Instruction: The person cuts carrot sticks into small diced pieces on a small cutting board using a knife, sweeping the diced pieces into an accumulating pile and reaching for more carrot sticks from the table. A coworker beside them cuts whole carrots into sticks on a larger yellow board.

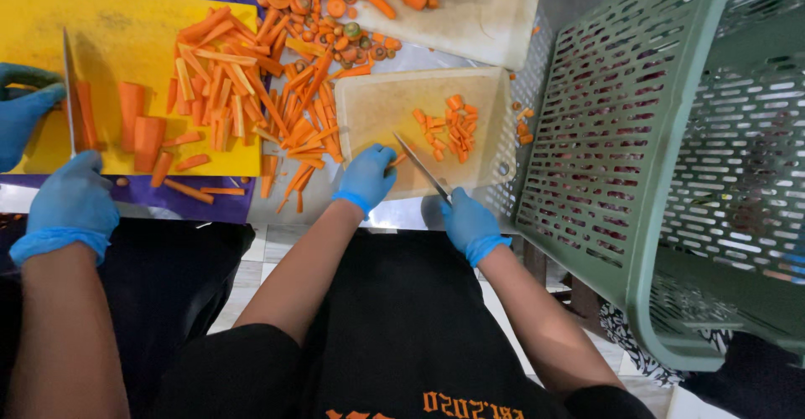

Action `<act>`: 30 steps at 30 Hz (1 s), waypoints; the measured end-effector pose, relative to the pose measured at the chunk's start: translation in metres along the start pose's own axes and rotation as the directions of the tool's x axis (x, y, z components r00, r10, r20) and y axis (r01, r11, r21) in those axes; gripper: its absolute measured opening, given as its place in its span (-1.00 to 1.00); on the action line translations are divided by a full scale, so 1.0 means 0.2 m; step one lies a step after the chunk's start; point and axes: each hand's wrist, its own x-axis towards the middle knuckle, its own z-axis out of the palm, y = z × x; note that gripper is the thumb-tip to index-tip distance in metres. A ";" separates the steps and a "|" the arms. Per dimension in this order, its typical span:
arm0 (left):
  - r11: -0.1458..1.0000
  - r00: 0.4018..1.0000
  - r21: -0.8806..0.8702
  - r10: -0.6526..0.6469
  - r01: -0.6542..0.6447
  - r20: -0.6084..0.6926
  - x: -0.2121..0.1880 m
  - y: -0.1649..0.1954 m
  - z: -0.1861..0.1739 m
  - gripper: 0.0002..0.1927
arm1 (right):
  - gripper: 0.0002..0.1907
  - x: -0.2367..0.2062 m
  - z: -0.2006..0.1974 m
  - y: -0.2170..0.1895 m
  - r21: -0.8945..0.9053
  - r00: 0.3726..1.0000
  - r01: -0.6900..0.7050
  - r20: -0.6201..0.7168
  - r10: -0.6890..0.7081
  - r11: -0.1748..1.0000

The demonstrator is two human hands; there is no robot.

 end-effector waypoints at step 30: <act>0.538 0.523 0.232 -0.487 0.810 -0.699 -0.01 -0.15 -0.81 -0.27 | -0.62 0.23 0.17 0.23 0.285 0.996 -0.075 -0.020 0.084 0.955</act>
